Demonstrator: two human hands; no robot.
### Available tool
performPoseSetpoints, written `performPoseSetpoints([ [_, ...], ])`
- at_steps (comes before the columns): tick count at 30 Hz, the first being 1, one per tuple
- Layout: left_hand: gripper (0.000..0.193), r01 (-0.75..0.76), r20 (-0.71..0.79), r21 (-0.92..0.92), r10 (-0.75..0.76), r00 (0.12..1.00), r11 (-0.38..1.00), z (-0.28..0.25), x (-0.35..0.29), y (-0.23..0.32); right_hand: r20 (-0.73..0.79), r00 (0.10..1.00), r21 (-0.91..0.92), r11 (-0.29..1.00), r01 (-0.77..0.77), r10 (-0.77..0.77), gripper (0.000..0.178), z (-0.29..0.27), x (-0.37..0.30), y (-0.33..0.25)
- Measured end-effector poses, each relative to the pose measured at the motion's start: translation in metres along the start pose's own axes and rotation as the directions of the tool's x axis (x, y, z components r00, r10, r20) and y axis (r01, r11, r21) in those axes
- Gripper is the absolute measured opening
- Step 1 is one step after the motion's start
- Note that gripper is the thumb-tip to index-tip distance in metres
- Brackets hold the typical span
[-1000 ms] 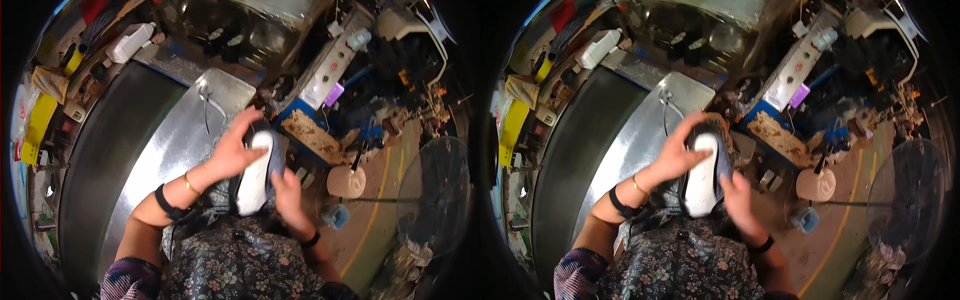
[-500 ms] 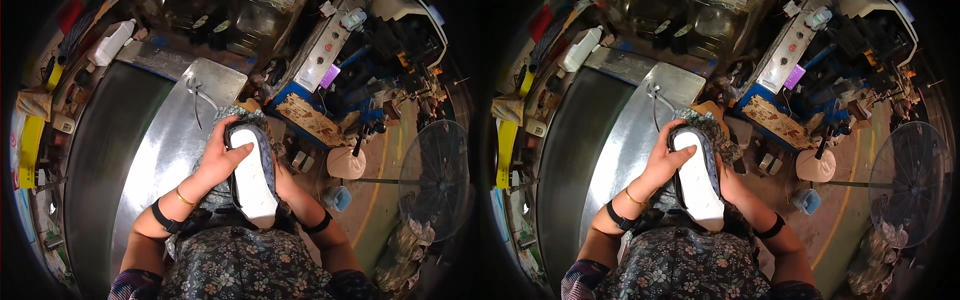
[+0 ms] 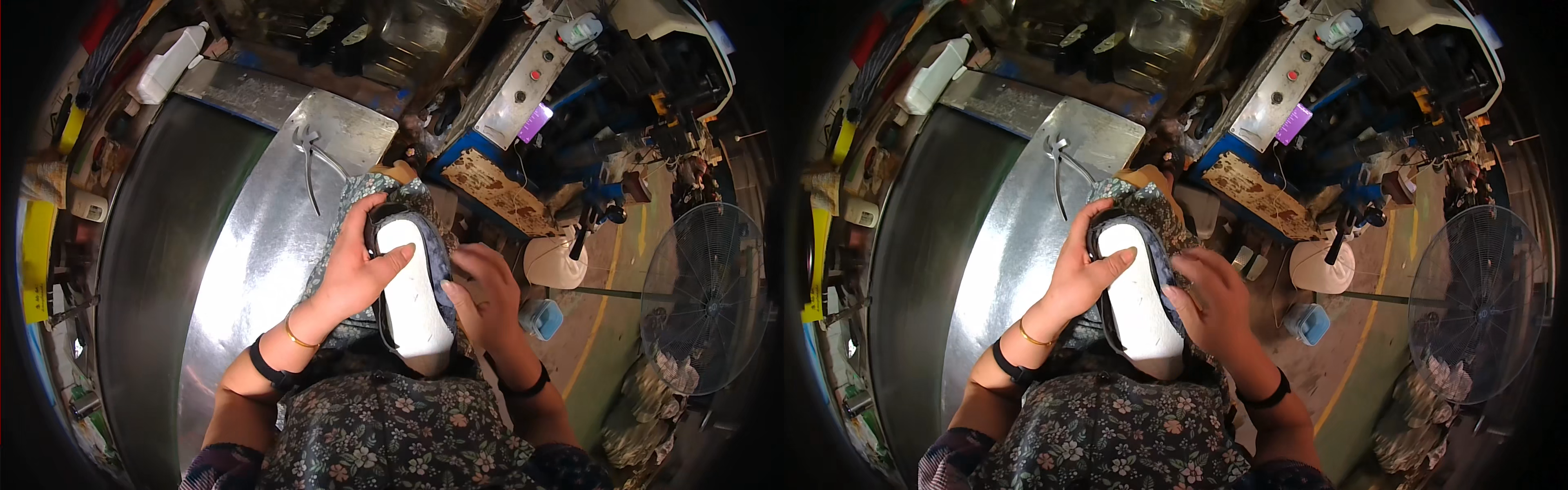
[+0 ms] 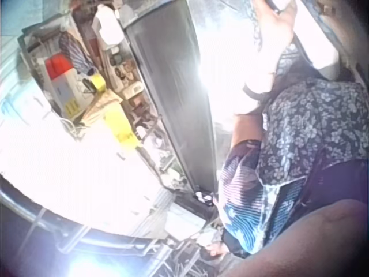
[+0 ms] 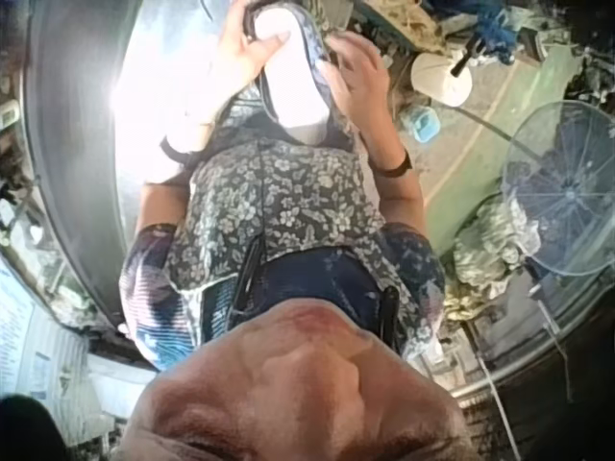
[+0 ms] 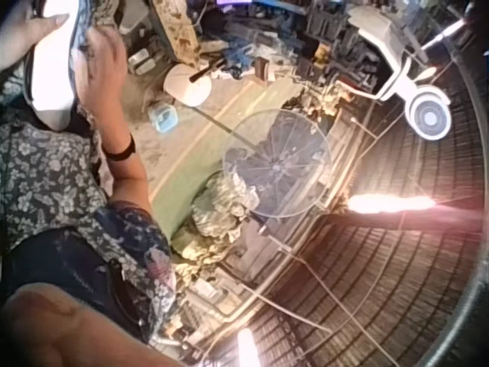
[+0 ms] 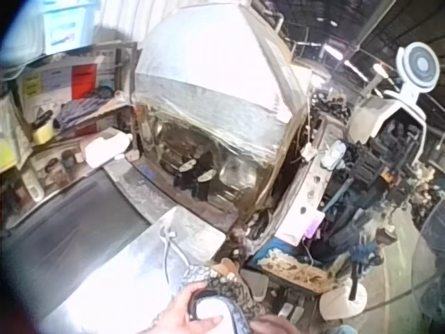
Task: Assembling shoe components using industrial machinery in a factory.
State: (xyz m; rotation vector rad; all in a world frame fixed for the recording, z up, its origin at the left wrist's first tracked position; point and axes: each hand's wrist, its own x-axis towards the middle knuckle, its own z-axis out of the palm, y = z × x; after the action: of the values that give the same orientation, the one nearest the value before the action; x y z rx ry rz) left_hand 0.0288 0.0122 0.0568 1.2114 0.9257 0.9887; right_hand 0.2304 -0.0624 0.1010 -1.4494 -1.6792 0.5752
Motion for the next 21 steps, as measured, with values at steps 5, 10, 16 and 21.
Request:
performPoseSetpoints([
  [5, 0.070, -0.005, -0.028, 0.056, 0.006, 1.000, 0.998, 0.006, 0.000, -0.002, 0.166, 0.970, -0.548, 0.802, 0.239, -0.176, 0.042, -0.004, -0.003, -0.022],
  [10, 0.071, -0.067, -0.032, 0.259, 0.078, 0.996, 0.964, 0.015, 0.000, -0.005, 0.132, 0.991, -0.576, 0.811, 0.099, -0.028, 0.036, 0.003, -0.008, -0.036],
  [16, 0.070, -0.128, -0.014, 0.391, 0.145, 0.989, 0.912, 0.018, -0.001, -0.003, 0.094, 0.996, -0.536, 0.843, 0.044, 0.008, 0.025, 0.004, -0.016, -0.020],
  [21, 0.071, -0.059, -0.029, 0.267, 0.069, 0.997, 0.962, 0.015, -0.003, -0.002, 0.340, 0.883, -0.479, 0.868, -0.133, 0.323, 0.010, -0.010, -0.038, -0.020],
])
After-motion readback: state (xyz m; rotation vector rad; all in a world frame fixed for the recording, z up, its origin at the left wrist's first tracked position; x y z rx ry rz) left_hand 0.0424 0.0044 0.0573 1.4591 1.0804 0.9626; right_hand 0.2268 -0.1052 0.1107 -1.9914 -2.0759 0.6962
